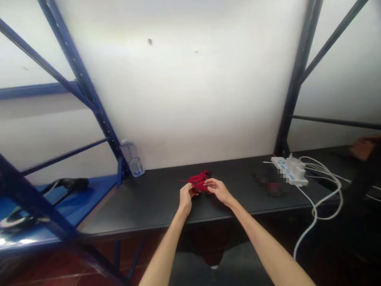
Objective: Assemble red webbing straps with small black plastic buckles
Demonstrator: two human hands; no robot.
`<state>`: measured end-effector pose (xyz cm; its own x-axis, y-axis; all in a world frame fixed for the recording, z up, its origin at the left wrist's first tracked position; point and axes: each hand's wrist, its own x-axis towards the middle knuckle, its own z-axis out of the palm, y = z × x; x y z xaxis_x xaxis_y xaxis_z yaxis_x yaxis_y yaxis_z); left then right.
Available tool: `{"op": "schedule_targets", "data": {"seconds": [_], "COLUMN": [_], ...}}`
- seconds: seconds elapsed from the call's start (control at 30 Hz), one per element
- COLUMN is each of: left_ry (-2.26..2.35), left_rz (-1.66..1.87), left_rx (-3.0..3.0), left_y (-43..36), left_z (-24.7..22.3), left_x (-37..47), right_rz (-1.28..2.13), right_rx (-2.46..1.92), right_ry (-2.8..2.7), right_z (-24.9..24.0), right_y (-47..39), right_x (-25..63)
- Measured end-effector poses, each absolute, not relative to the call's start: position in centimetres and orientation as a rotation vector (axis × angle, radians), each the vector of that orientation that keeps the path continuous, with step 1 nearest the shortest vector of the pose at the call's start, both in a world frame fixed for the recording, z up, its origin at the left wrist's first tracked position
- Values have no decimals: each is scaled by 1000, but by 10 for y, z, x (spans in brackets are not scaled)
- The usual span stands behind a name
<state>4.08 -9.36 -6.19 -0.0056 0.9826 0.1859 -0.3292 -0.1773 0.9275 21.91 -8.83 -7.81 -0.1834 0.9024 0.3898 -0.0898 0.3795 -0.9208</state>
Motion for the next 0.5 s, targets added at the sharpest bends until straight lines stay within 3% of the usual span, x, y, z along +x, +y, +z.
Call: {"op": "schedule_targets", "data": {"seconds": [0.17, 0.5], "left_ry": [822, 743], "left_rz": [1478, 1452], "left_rx": [1031, 980], "left_y": [-94, -93], "left_z": [-61, -64], "left_x": [41, 41], "right_rz": [1107, 720], "right_rx": [-794, -1009], "right_ry": [-1516, -1663], "right_z": [-78, -76], "right_y": [-90, -95], "right_x": [219, 218]}}
